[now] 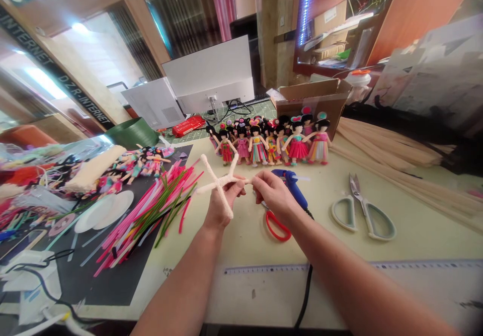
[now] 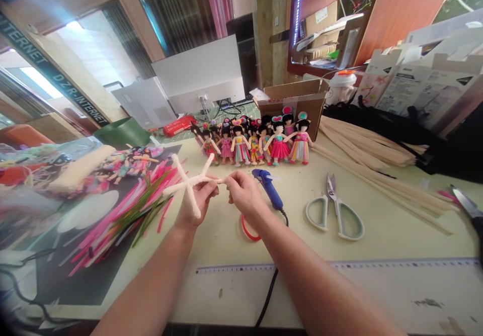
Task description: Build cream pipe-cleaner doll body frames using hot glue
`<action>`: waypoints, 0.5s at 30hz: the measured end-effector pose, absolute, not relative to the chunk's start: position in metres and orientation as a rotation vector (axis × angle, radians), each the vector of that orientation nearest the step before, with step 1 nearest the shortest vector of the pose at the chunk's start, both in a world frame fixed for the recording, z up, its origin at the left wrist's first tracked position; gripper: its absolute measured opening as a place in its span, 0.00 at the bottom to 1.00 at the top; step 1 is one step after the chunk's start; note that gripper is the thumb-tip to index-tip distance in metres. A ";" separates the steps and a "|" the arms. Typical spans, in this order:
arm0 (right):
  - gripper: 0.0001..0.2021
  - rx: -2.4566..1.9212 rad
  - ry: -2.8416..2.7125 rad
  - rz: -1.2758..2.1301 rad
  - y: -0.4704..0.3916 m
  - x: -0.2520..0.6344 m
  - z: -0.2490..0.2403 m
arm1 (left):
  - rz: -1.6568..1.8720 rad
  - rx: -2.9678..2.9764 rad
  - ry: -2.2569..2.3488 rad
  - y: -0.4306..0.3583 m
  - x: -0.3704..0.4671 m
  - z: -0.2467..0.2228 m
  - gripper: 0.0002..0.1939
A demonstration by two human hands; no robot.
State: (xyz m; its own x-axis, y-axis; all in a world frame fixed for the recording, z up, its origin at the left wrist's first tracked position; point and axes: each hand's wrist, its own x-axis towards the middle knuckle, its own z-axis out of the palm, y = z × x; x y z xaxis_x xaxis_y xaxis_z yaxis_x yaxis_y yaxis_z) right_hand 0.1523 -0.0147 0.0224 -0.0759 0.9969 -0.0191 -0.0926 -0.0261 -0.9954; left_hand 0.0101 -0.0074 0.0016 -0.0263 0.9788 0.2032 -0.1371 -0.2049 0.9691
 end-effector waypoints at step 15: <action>0.10 -0.882 -1.008 1.418 -0.015 0.150 0.013 | 1.393 1.055 0.858 -0.011 0.017 0.000 0.13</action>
State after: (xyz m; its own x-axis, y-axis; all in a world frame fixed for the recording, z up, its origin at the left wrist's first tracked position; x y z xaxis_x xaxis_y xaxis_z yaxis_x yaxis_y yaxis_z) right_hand 0.1500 -0.0151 0.0130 -0.0905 0.9955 0.0292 -0.3552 -0.0049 -0.9348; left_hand 0.0175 -0.0106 0.0000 0.0346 0.9922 0.1201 -0.3390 -0.1014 0.9353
